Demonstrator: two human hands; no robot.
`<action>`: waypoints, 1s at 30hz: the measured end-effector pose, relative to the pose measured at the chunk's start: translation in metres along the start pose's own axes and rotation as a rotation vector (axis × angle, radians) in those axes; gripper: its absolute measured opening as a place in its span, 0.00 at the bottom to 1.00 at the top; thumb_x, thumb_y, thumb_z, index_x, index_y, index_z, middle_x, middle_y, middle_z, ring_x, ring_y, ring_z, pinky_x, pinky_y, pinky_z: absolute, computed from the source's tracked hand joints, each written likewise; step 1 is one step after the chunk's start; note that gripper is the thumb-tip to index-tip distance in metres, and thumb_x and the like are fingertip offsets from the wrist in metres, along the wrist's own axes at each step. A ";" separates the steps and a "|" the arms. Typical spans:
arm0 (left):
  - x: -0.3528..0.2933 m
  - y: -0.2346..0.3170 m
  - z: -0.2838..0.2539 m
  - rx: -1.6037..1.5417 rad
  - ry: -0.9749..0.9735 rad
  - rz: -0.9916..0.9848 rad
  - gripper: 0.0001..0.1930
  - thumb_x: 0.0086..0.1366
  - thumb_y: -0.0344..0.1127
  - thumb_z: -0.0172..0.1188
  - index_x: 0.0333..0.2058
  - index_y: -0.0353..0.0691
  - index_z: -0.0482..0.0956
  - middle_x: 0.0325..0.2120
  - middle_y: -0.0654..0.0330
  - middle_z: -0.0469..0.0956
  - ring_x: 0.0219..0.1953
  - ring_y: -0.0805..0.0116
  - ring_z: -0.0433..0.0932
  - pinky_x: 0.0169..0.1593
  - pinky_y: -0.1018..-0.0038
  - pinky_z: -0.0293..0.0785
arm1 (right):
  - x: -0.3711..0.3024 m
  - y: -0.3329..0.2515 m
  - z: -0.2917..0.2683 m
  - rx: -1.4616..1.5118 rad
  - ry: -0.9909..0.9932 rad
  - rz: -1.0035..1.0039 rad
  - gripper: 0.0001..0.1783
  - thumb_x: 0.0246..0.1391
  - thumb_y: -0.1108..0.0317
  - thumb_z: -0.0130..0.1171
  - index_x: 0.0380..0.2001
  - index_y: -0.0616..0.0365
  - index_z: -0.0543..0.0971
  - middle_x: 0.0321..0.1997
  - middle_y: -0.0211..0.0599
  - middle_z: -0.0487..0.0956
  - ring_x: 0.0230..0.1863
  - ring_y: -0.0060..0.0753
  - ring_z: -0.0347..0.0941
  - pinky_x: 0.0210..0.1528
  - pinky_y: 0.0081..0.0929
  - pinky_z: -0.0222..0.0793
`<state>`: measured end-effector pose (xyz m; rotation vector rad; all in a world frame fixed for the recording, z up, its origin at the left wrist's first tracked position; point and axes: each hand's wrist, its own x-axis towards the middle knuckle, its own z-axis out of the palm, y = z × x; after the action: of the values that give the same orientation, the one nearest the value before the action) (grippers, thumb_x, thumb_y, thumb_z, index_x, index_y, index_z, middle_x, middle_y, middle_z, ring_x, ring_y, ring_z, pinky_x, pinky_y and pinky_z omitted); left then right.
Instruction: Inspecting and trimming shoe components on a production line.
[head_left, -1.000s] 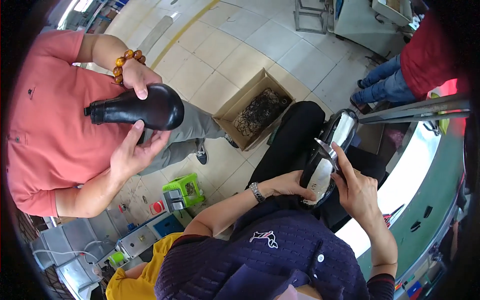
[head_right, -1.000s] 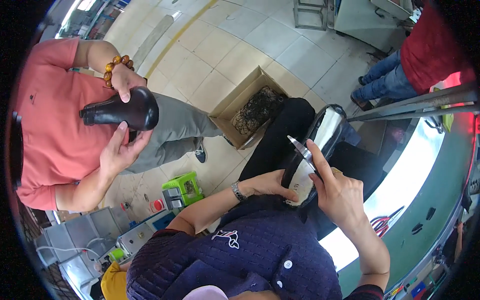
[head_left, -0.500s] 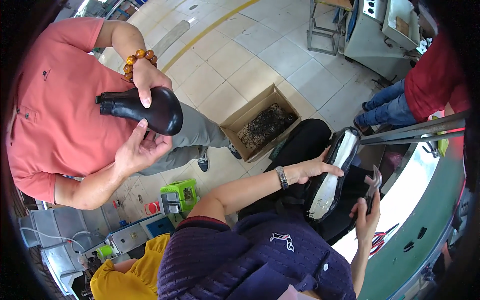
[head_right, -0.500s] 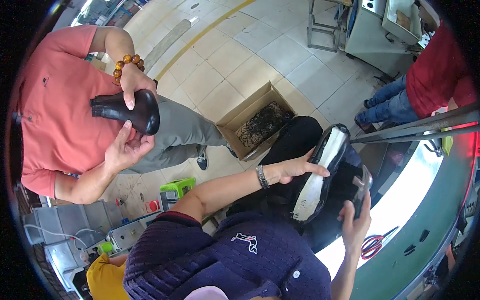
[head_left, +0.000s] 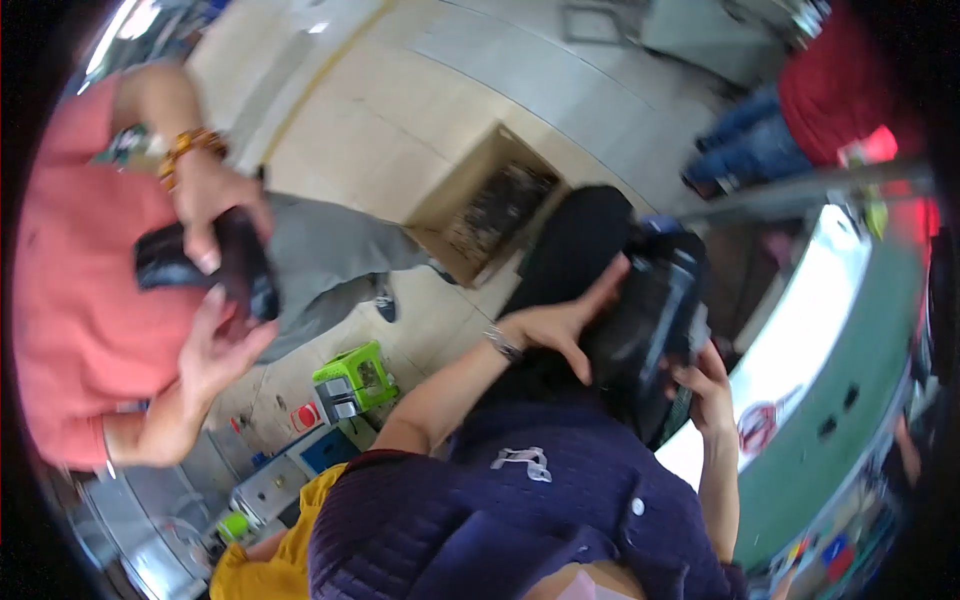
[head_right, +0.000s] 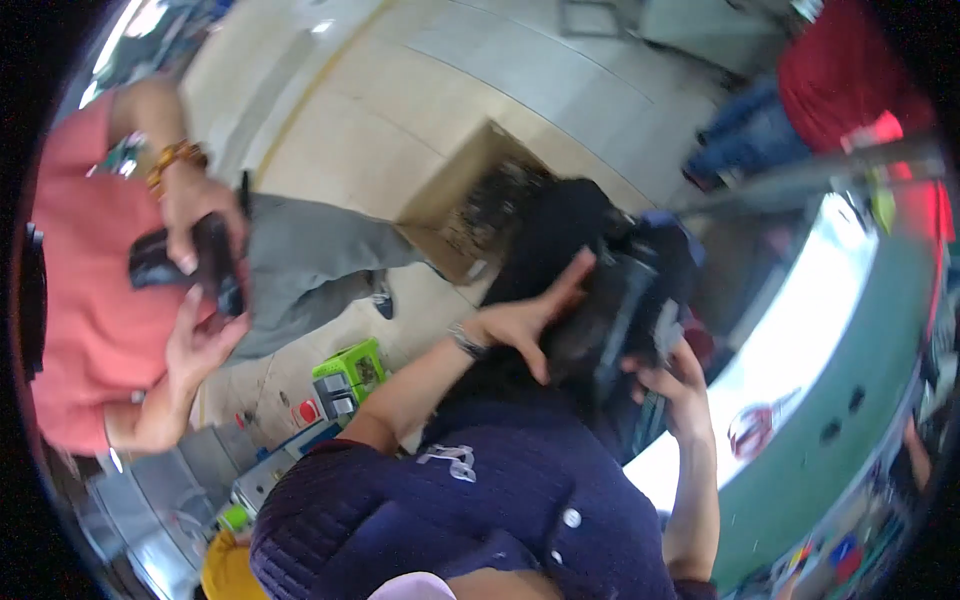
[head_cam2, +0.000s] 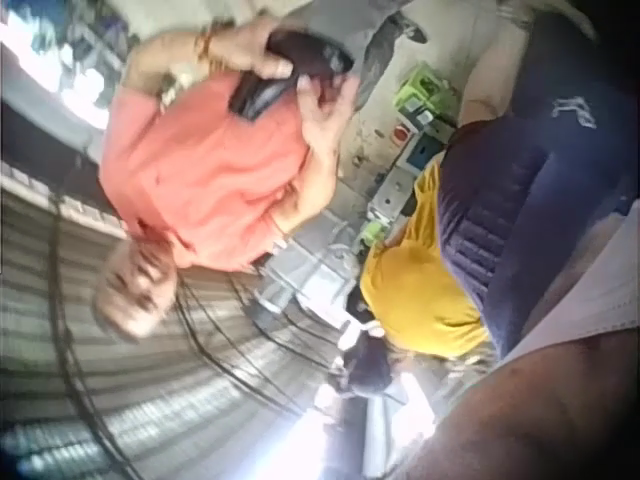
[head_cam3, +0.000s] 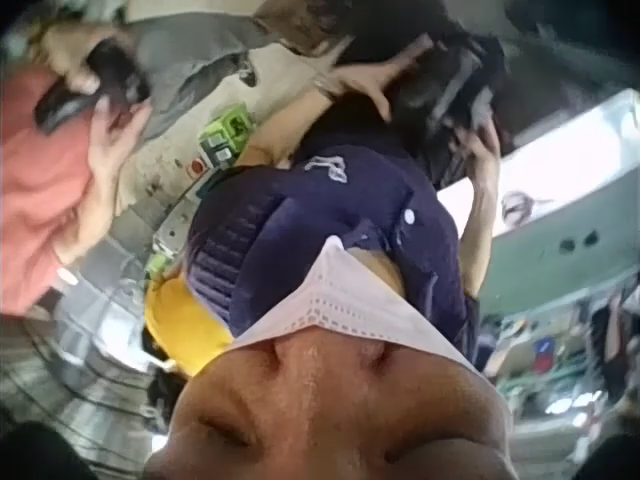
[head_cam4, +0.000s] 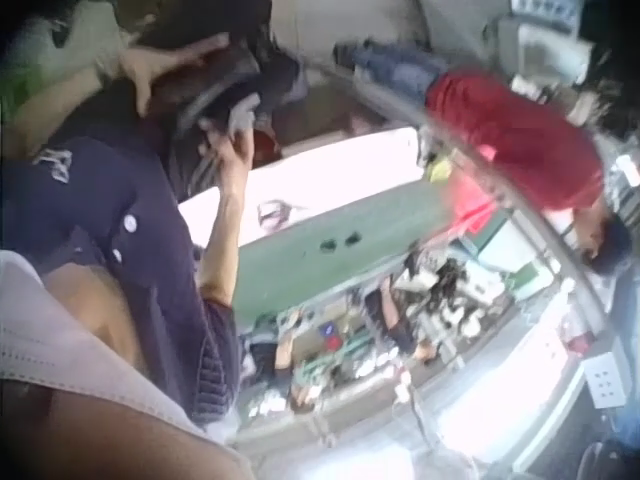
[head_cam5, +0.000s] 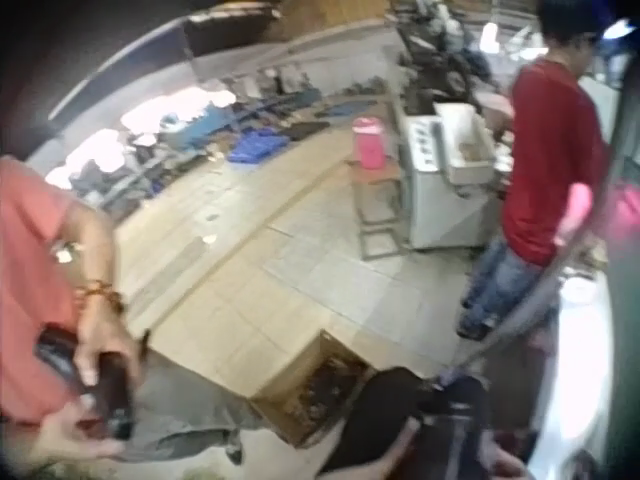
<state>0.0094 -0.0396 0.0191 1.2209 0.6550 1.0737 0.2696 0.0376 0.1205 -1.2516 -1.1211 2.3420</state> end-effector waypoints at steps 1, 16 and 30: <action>0.001 0.011 -0.003 -0.159 0.060 -0.031 0.77 0.34 0.52 0.79 0.66 0.48 0.18 0.69 0.55 0.35 0.69 0.64 0.44 0.68 0.65 0.44 | 0.001 -0.001 0.008 -0.003 0.022 0.020 0.28 0.48 0.75 0.58 0.54 0.58 0.66 0.39 0.45 0.80 0.32 0.29 0.76 0.32 0.23 0.72; 0.045 0.043 0.031 -0.454 0.686 -0.206 0.23 0.59 0.44 0.61 0.49 0.39 0.69 0.40 0.65 0.71 0.41 0.78 0.71 0.47 0.79 0.69 | -0.005 -0.091 0.042 -0.960 -0.046 -0.130 0.25 0.58 0.46 0.56 0.30 0.61 0.81 0.19 0.33 0.78 0.22 0.19 0.76 0.25 0.20 0.70; 0.023 0.083 0.062 1.133 1.018 -0.113 0.29 0.59 0.47 0.63 0.53 0.31 0.71 0.58 0.37 0.63 0.57 0.49 0.68 0.58 0.62 0.65 | 0.012 -0.032 0.024 -0.544 -0.121 0.055 0.19 0.60 0.55 0.55 0.28 0.62 0.75 0.20 0.31 0.73 0.21 0.21 0.70 0.24 0.20 0.63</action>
<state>0.0477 -0.0459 0.1181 1.4465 2.3075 1.2166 0.2396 0.0533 0.1446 -1.3216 -1.8748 2.2516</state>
